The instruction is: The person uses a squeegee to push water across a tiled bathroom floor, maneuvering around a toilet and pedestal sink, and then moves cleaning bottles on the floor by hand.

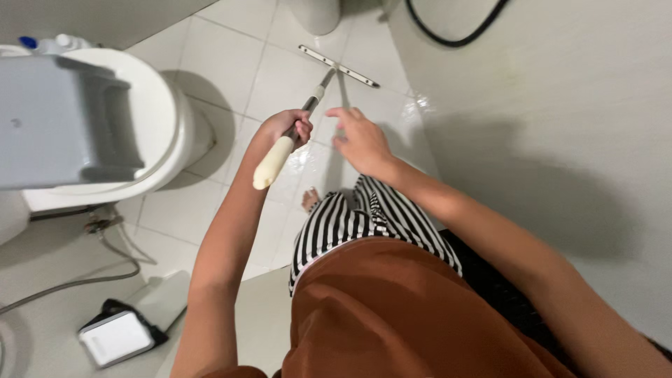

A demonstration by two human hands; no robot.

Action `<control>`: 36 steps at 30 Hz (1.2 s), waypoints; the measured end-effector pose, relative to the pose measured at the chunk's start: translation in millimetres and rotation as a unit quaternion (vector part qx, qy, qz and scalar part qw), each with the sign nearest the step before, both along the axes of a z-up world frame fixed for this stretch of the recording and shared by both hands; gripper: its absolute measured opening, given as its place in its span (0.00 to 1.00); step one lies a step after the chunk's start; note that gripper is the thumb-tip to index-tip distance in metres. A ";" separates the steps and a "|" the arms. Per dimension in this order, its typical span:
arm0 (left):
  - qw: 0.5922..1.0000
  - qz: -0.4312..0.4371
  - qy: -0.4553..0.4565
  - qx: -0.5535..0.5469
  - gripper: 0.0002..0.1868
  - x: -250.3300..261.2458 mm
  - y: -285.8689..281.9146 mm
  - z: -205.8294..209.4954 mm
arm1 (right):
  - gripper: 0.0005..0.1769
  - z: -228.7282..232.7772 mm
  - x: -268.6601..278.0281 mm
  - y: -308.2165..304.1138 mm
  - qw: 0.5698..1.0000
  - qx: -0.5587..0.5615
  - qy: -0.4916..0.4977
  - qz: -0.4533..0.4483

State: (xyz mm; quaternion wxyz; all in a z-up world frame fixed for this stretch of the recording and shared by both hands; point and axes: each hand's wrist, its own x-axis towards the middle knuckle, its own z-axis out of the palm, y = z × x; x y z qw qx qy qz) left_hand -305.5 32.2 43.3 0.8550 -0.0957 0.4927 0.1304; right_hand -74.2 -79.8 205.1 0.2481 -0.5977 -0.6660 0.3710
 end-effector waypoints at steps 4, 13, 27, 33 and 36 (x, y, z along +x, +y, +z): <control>0.995 -0.041 0.005 0.089 0.09 -48.8 -26.4 65.4 | 0.43 16.0 -75.6 6.2 0.988 0.043 0.015 0.151; 0.917 -0.263 0.202 0.221 0.21 -208.3 -97.1 242.2 | 0.28 -3.5 -227.1 16.8 0.940 0.094 0.069 0.320; 0.499 -0.415 0.599 0.468 0.22 -248.9 -133.4 255.7 | 0.13 -12.2 -314.3 27.2 0.942 0.076 -0.049 0.324; 0.557 -0.406 0.560 0.459 0.23 -237.1 -53.6 246.3 | 0.13 -32.0 -299.5 76.7 0.968 0.038 -0.028 0.245; 0.532 -0.412 0.558 0.485 0.25 -200.7 -35.5 210.5 | 0.13 -57.1 -264.8 94.5 0.976 0.019 -0.013 0.217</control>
